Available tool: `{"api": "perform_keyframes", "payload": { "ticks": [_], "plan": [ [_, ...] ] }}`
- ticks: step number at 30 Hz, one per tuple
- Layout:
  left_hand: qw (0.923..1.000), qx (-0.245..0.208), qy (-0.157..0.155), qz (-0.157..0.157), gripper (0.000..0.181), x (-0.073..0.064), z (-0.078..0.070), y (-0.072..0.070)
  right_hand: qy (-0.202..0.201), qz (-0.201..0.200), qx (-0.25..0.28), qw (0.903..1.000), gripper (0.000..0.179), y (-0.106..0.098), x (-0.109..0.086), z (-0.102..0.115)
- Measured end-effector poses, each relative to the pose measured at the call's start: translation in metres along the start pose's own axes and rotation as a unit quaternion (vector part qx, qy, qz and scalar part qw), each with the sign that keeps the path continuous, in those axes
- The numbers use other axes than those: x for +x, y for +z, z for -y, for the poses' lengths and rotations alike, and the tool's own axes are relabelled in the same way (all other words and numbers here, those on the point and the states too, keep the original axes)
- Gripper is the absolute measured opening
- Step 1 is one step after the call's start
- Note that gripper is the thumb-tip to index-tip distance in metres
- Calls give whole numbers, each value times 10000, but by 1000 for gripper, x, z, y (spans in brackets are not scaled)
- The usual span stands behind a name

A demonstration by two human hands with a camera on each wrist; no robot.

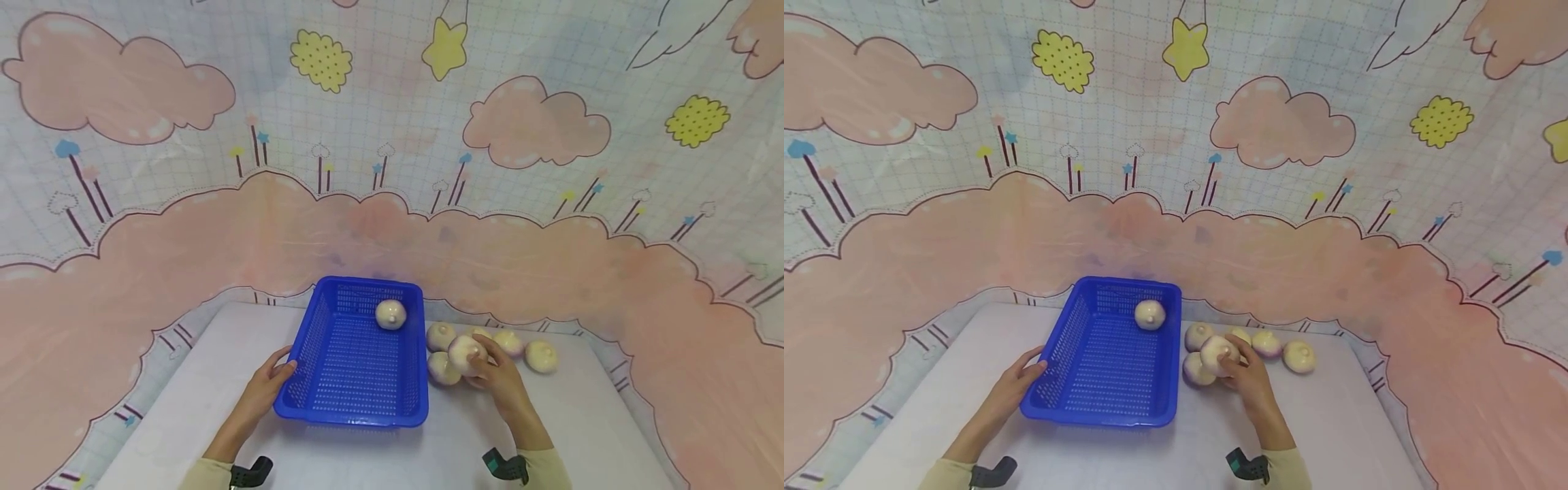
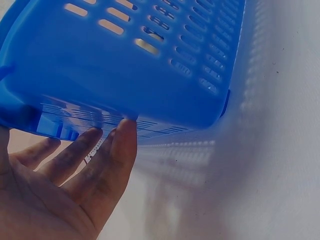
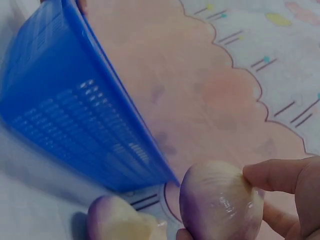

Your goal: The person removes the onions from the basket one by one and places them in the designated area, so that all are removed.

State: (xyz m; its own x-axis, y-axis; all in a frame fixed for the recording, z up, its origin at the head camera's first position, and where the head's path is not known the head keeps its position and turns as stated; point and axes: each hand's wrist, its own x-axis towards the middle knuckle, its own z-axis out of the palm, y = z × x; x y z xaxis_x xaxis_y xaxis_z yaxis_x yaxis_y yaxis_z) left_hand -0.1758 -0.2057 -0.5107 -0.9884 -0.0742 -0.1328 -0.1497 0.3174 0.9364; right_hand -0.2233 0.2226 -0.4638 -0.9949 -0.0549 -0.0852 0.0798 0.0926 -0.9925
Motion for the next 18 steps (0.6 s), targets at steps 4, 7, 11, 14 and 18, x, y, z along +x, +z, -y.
{"api": "perform_keyframes", "payload": {
  "ticks": [4, 7, 11, 14, 18],
  "plan": [
    [9999, 103, -16, 2, 67, 1, -1, 2, 73, -23, -237, 9997, 55, -14, 2, -5],
    [10000, 83, -6, 14, 67, 0, -1, 3, 180, -80, -424, 9989, 55, -25, 2, -8],
    [10000, 65, 20, 32, 66, 0, -2, 4, 288, -156, -576, 9978, 55, -40, 1, -13],
    [9999, 86, 29, 60, 67, 1, -1, 4, 384, -287, -663, 9966, 55, -50, 0, -17],
    [9999, 72, 3, 80, 67, 1, 1, 1, 452, -427, -735, 9954, 54, -58, 0, -21]
  ]
}}
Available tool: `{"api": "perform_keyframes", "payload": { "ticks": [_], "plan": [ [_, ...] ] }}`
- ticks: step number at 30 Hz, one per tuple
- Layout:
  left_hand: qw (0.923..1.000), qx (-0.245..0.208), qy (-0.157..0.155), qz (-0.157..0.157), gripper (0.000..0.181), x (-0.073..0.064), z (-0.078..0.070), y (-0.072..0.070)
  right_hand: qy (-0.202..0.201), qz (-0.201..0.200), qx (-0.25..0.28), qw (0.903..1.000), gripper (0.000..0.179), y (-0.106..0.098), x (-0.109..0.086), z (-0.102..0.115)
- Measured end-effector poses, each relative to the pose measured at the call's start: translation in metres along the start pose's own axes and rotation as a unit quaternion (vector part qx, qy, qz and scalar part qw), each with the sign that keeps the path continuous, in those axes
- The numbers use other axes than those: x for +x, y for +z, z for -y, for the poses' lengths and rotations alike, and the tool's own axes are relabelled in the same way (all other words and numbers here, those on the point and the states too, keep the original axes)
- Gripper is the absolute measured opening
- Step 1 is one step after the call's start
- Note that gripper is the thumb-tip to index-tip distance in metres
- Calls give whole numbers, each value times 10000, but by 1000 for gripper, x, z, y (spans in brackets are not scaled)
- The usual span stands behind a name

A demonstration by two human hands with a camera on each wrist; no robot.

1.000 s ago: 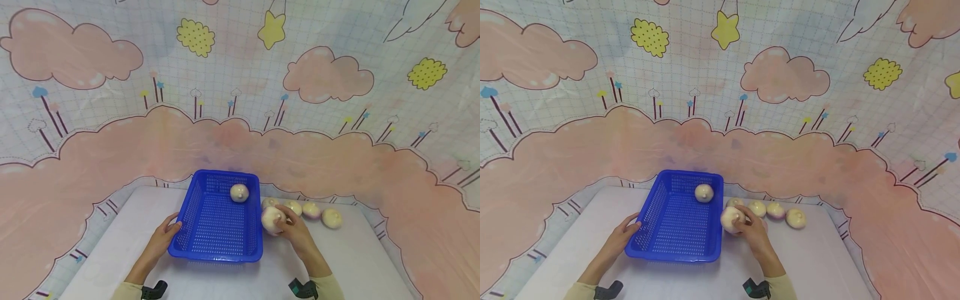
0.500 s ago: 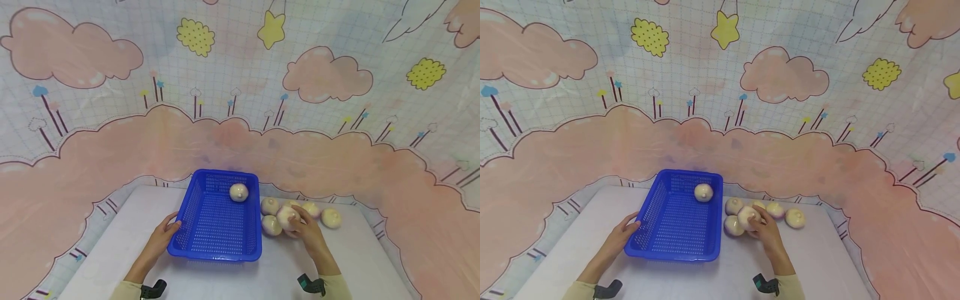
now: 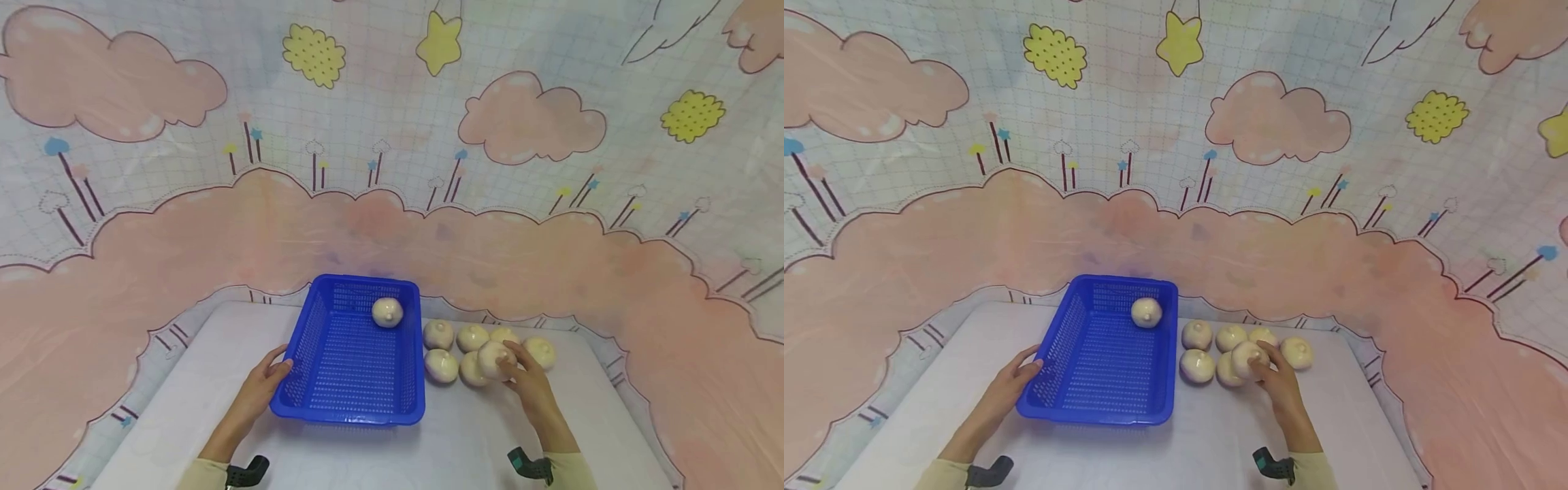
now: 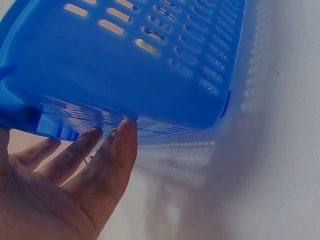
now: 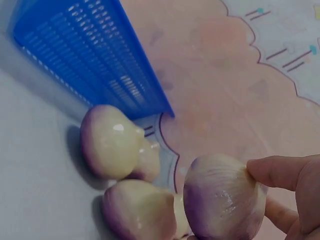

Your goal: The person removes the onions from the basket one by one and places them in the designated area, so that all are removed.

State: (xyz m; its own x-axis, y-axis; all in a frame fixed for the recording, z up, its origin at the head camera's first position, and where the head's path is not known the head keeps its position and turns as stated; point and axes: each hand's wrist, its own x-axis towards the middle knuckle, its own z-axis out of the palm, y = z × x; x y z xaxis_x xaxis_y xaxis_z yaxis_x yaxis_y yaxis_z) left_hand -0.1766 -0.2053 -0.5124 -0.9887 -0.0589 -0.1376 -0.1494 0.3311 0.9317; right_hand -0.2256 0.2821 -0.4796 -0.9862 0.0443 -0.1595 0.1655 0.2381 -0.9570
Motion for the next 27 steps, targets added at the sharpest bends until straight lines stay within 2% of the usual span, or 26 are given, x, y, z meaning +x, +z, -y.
{"api": "perform_keyframes", "payload": {
  "ticks": [10, 14, 27],
  "plan": [
    [9999, 104, -101, -90, 66, -6, 4, 0, 120, -200, -233, 9995, 58, -21, 10, -22],
    [10000, -15, -44, -63, 67, -5, 4, 2, 142, -268, -251, 9992, 58, -29, 13, -28],
    [9999, 117, -32, 38, 67, 0, -3, 1, 437, -121, -378, 9983, 65, -38, 12, -40]
  ]
}}
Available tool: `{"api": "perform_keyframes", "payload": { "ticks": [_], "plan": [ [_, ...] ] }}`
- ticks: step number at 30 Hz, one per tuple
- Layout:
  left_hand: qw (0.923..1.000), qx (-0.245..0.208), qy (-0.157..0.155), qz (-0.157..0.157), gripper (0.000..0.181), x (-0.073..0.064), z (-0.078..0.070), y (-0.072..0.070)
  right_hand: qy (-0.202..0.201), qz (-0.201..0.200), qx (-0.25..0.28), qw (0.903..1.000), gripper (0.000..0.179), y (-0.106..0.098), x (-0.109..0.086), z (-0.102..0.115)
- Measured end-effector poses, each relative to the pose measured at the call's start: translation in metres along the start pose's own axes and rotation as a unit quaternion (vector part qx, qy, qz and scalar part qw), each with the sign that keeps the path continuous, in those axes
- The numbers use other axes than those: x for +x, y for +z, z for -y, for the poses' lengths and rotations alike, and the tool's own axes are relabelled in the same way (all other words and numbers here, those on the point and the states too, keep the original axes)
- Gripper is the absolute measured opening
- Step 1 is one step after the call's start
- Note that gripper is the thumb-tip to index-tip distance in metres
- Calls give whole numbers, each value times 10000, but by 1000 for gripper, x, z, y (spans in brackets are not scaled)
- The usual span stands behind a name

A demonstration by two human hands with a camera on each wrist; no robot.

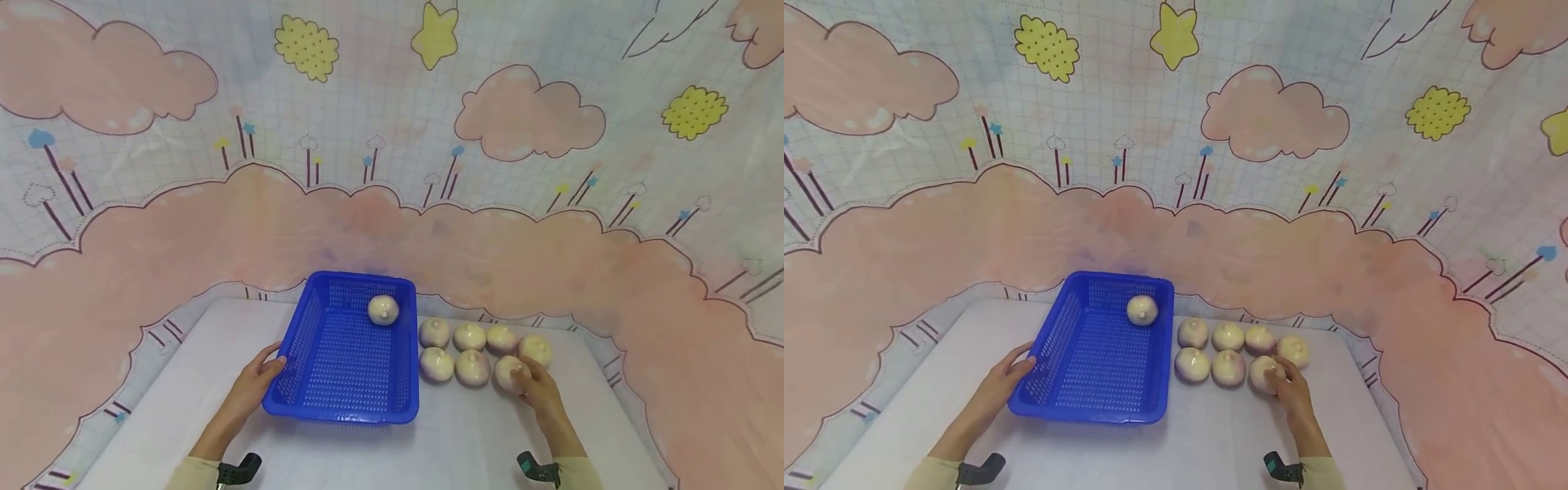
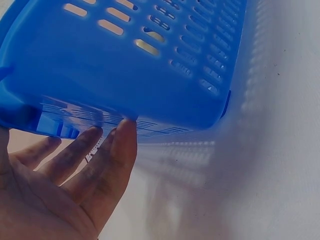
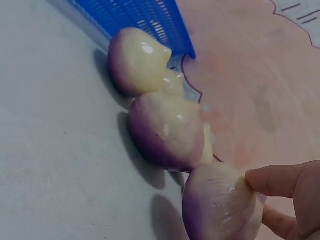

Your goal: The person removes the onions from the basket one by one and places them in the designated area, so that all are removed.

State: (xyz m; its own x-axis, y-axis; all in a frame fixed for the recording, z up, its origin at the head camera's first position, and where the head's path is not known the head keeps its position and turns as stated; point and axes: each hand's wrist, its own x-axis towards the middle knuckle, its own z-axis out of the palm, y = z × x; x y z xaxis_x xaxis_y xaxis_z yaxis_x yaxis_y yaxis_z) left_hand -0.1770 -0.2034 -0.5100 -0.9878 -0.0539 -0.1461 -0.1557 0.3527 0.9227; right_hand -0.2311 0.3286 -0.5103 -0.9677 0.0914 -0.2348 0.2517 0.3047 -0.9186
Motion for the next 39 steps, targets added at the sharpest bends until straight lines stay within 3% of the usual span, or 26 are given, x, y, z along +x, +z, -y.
{"api": "perform_keyframes", "payload": {
  "ticks": [5, 14, 21, 30, 39],
  "plan": [
    [10000, 66, -43, -24, 68, -2, -2, -4, 13, 127, -56, 9999, 64, 5, 3, -5],
    [9999, -101, -88, -11, 67, -2, 1, 2, 197, 60, -281, 9994, 63, 1, 7, -12],
    [10000, 22, -44, -53, 68, -3, 4, 1, 122, -72, -473, 9988, 64, 4, 9, -14],
    [9999, -35, 62, -77, 67, 2, -5, 1, 96, -62, -372, 9992, 65, 2, 13, -15],
    [9996, -13, -105, -255, 65, -4, -2, 2, -110, 8, -476, 9988, 64, 2, 10, -19]
  ]
}}
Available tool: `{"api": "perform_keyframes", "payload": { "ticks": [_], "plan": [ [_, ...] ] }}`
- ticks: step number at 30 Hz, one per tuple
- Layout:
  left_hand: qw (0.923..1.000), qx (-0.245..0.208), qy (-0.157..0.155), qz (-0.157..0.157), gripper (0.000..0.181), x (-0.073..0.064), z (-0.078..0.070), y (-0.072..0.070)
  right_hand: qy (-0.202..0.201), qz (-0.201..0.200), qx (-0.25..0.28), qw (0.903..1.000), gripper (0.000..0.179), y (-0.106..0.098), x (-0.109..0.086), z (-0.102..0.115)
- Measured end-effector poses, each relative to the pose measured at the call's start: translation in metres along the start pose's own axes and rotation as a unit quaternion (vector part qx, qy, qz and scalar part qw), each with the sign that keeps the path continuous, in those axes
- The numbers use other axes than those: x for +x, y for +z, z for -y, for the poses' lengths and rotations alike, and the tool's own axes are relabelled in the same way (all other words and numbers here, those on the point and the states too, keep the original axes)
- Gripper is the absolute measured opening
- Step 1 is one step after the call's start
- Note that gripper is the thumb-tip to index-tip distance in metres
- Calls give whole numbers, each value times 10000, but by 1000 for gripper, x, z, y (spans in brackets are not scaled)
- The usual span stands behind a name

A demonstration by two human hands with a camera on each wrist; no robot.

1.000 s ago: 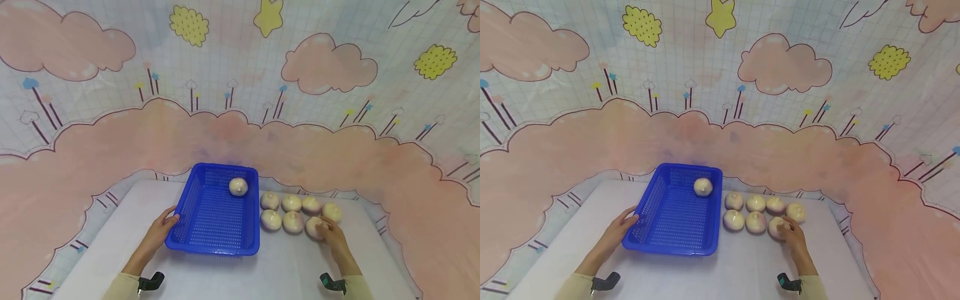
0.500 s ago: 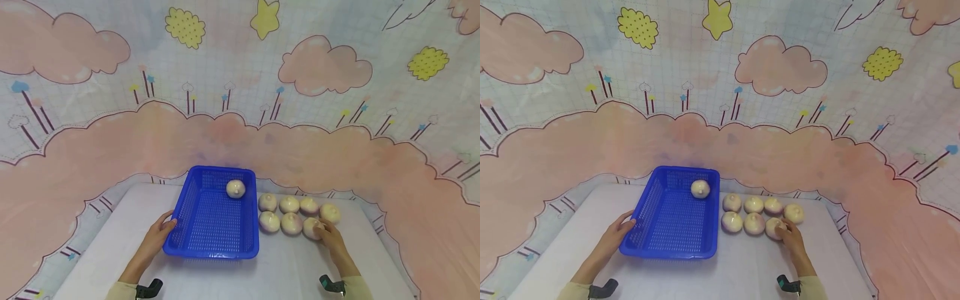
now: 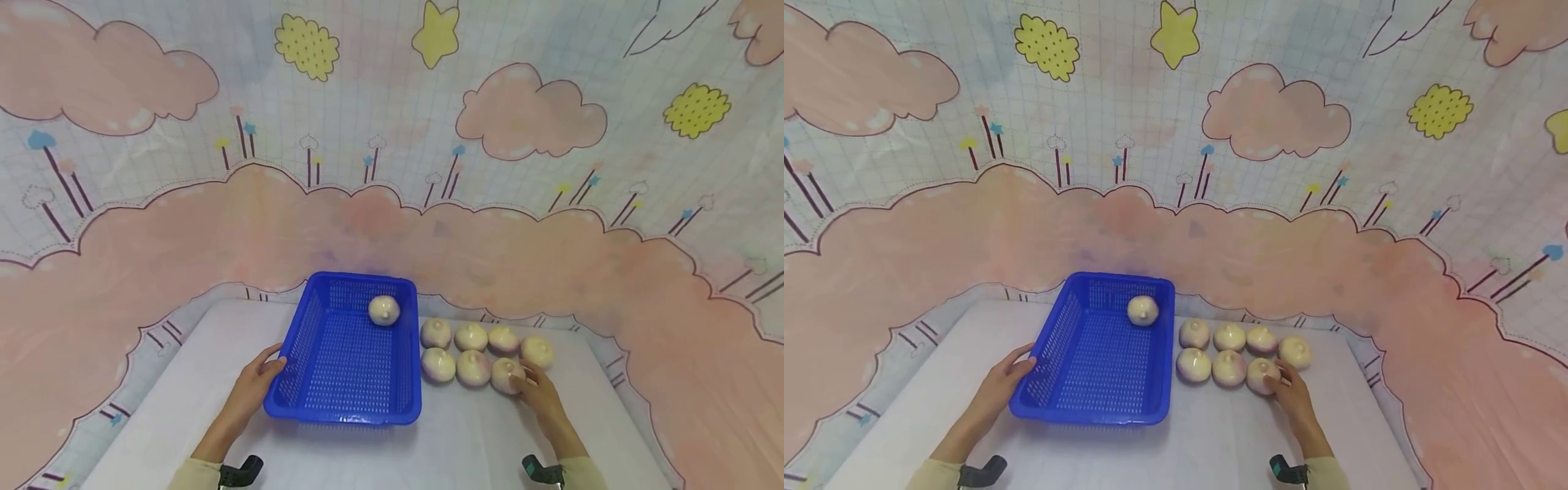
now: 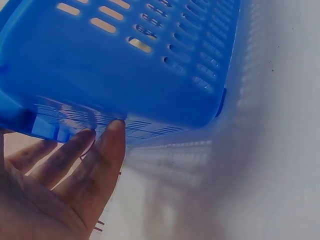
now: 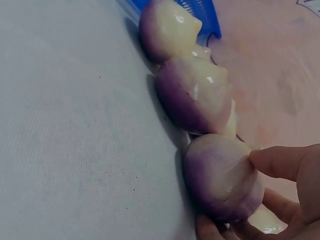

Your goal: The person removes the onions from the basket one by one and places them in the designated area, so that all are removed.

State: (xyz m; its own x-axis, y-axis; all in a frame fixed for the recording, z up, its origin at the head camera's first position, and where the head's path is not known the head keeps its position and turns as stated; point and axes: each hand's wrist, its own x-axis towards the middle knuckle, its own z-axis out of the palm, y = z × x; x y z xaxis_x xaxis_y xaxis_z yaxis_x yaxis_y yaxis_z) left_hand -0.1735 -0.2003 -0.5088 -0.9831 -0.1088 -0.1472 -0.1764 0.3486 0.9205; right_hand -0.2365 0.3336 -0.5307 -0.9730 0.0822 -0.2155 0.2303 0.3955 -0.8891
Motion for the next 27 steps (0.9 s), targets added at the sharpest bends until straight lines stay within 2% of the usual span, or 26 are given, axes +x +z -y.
{"api": "perform_keyframes", "payload": {
  "ticks": [7, 15, 19, 23, 27],
  "plan": [
    [9998, -157, -159, 11, 68, 0, 1, 0, -60, 60, 71, 9999, 63, -2, 3, -5],
    [9998, -145, -147, 30, 70, 5, 2, -3, -191, -25, 44, 9998, 60, -2, 13, -7],
    [9997, -52, -248, 57, 71, 3, 2, -4, -144, -26, 127, 9998, 60, 0, 16, -6],
    [9995, -38, -306, 44, 71, 1, 2, -4, -137, -38, 175, 9997, 64, -3, 14, -1],
    [9996, -32, -282, 79, 74, 2, 1, 0, -154, -346, -18, 9993, 62, -16, 4, 7]
  ]
}}
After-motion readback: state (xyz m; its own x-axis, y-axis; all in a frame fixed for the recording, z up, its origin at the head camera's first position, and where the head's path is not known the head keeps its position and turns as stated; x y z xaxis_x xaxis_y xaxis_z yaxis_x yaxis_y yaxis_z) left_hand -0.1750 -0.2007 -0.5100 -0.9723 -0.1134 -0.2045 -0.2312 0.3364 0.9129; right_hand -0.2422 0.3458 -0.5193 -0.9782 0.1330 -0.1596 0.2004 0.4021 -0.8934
